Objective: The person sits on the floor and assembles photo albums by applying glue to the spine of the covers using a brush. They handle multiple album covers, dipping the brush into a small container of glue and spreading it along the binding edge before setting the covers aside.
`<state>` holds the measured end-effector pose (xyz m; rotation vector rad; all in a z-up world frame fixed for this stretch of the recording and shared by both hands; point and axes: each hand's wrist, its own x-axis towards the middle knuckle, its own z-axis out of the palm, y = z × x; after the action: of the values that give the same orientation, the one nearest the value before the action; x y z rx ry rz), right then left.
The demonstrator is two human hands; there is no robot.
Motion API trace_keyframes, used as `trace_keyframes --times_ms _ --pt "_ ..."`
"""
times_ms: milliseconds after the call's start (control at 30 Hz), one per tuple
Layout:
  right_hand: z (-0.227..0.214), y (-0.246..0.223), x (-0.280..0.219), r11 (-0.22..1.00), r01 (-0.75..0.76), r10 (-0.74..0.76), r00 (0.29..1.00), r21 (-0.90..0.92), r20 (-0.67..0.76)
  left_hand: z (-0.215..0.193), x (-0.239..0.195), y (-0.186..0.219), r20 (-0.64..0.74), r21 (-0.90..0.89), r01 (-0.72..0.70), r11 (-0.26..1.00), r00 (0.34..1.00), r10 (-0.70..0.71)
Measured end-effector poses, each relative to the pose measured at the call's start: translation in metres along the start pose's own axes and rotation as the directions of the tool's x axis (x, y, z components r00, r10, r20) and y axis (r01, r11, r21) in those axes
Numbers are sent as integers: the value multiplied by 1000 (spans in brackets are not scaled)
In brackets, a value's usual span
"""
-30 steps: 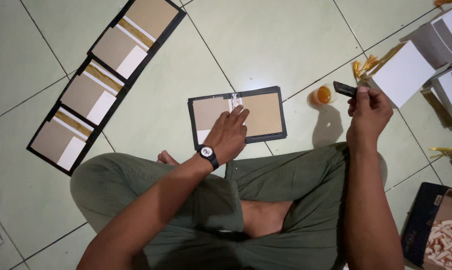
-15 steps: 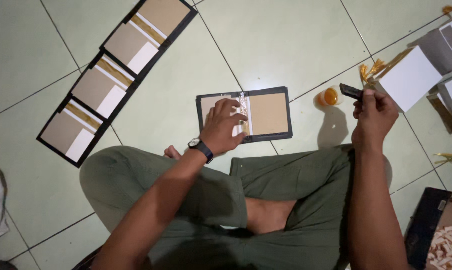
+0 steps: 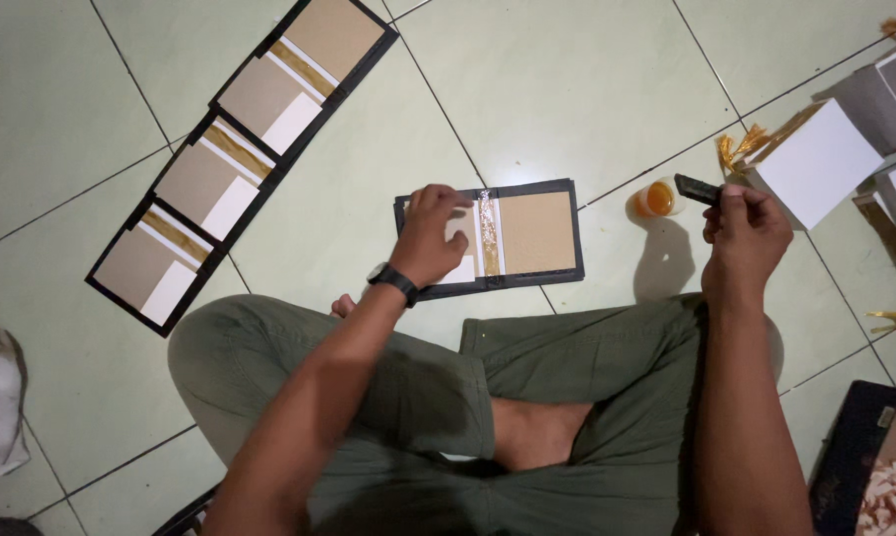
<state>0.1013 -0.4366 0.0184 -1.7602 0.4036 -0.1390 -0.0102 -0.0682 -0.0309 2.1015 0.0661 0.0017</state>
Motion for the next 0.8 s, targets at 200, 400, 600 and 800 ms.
trace_keyframes --times_ms 200,400,600,800 --pt "0 1 0 999 34 -33 999 -19 21 10 25 4 104 394 -79 916 994 42" --pt "1 1 1 1000 25 -25 999 0 27 16 41 -2 147 424 -128 896 987 71" --pt "0 5 3 999 30 -31 999 11 31 20 42 -4 146 391 -105 914 988 51" --pt "2 -2 -1 1000 18 -17 999 -13 45 21 43 -11 129 398 -143 906 987 99"
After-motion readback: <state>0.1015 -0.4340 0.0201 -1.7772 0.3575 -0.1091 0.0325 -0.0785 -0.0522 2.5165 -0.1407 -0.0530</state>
